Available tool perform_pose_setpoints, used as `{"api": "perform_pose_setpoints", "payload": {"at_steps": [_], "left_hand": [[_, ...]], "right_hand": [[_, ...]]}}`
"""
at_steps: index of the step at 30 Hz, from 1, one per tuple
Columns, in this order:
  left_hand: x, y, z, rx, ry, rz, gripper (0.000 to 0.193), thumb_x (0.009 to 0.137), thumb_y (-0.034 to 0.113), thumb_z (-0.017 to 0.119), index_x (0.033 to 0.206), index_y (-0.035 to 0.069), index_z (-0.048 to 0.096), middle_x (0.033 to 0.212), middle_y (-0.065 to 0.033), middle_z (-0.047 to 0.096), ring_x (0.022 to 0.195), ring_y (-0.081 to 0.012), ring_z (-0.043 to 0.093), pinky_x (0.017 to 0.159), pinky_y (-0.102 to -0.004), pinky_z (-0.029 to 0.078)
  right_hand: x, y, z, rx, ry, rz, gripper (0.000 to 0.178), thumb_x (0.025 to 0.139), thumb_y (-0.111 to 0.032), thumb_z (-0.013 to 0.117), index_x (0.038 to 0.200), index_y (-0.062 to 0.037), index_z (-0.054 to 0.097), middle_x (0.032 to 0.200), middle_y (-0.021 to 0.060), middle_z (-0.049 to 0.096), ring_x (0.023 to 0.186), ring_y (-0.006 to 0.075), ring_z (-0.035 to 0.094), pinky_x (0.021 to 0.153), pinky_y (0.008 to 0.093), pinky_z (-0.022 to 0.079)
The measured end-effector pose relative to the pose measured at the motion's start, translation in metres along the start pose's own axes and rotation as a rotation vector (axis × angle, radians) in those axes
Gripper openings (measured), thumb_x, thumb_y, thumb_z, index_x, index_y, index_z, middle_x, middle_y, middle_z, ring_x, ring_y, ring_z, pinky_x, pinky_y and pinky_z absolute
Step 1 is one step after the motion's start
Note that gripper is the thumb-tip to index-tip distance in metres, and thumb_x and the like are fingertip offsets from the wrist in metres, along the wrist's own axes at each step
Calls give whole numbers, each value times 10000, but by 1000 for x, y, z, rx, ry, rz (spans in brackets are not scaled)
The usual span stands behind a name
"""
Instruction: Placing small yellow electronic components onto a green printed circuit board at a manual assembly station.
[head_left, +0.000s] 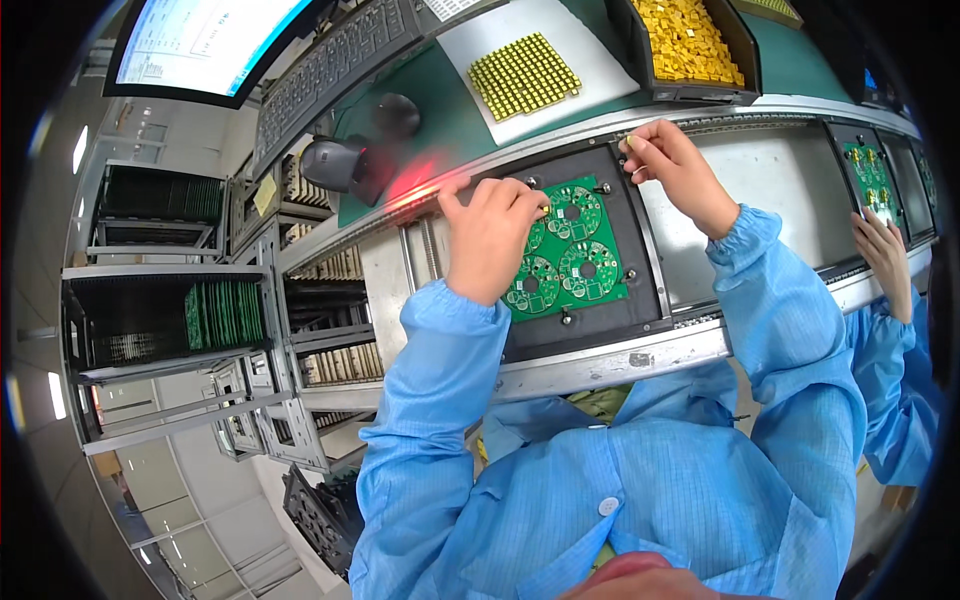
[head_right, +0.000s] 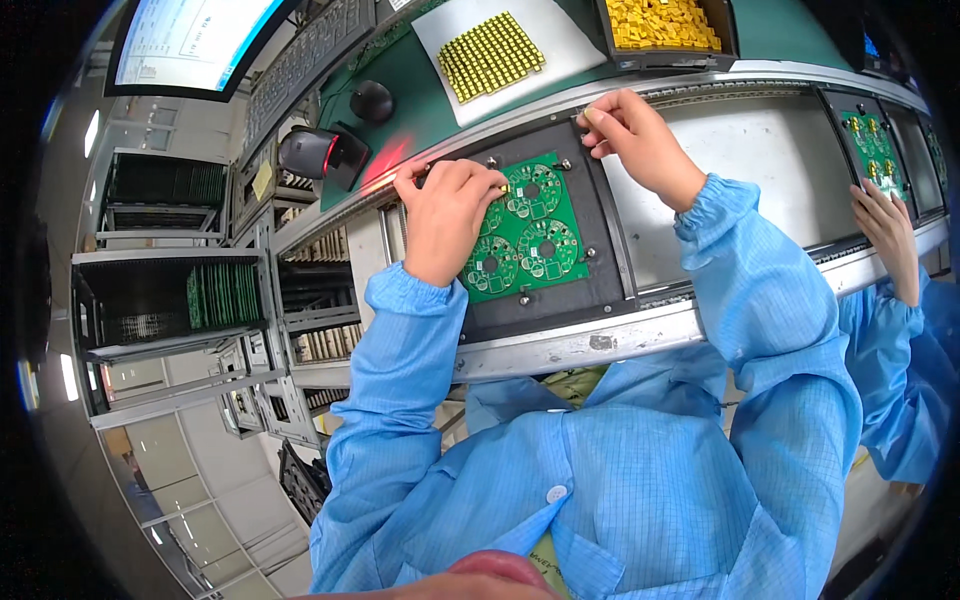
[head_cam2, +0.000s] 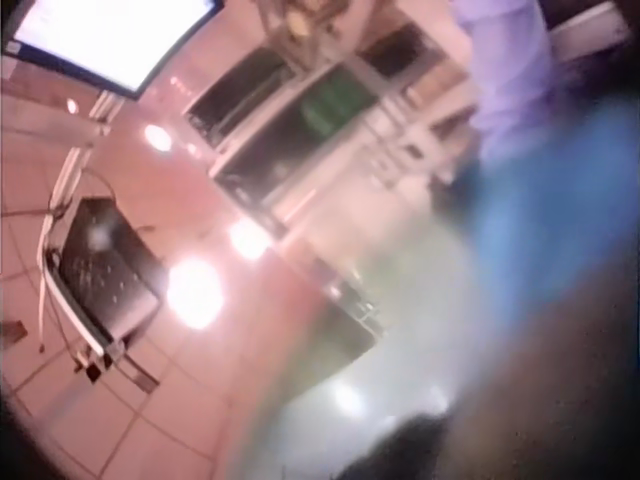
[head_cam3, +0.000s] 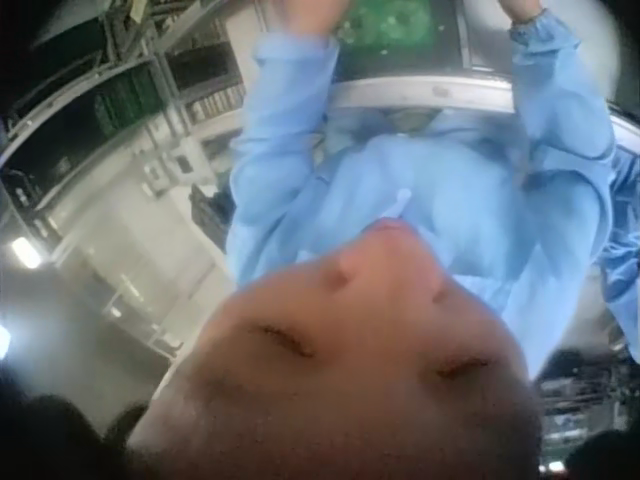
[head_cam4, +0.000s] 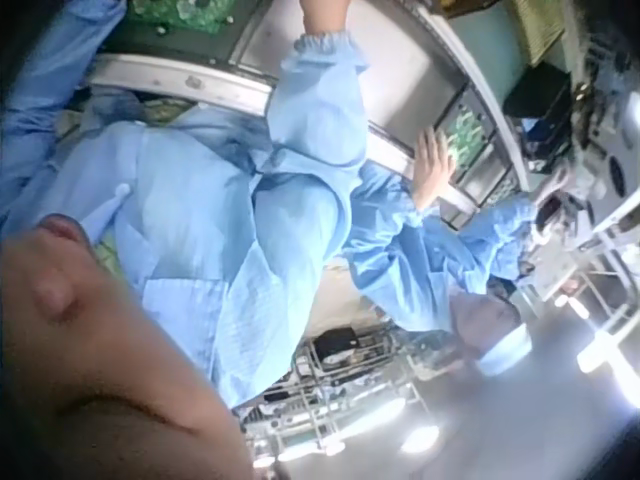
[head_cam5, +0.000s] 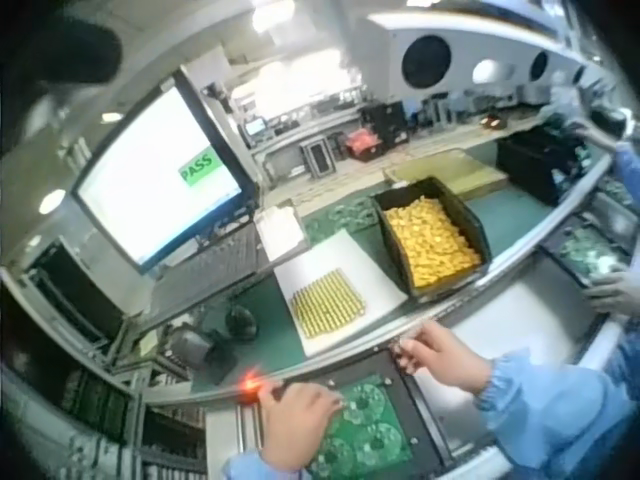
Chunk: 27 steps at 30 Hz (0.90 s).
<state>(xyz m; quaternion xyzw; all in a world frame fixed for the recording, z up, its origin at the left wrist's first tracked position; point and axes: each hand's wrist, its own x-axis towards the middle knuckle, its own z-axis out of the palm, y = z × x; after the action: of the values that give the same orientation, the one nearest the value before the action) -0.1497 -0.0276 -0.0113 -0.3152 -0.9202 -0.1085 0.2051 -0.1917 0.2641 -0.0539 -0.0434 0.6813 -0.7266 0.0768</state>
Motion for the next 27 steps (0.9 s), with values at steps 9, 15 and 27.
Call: {"api": "perform_pose_setpoints", "payload": {"at_steps": [9,15,27], "left_hand": [[4,3,3,3,73,2,129,893,171,778,1019,189,761,965,63,707,1025,-151,663,1076,-542,328],[6,0,4,-22,59,2,132,875,167,787,1001,202,777,965,65,706,1021,-151,662,1078,-544,330],[7,7,3,65,55,20,155,874,153,757,1015,210,791,974,62,706,1027,-156,659,1088,-551,329]], "right_hand": [[-4,-10,11,-38,12,49,270,1136,-195,531,1350,-40,590,1141,22,665,924,83,613,800,243,525],[-3,-12,14,-53,14,66,276,1136,-195,532,1357,-43,596,1133,-1,661,909,70,592,788,237,513],[-1,-3,11,-70,14,54,286,1128,-181,549,1358,-38,641,1121,5,686,897,65,577,779,234,514]]}}
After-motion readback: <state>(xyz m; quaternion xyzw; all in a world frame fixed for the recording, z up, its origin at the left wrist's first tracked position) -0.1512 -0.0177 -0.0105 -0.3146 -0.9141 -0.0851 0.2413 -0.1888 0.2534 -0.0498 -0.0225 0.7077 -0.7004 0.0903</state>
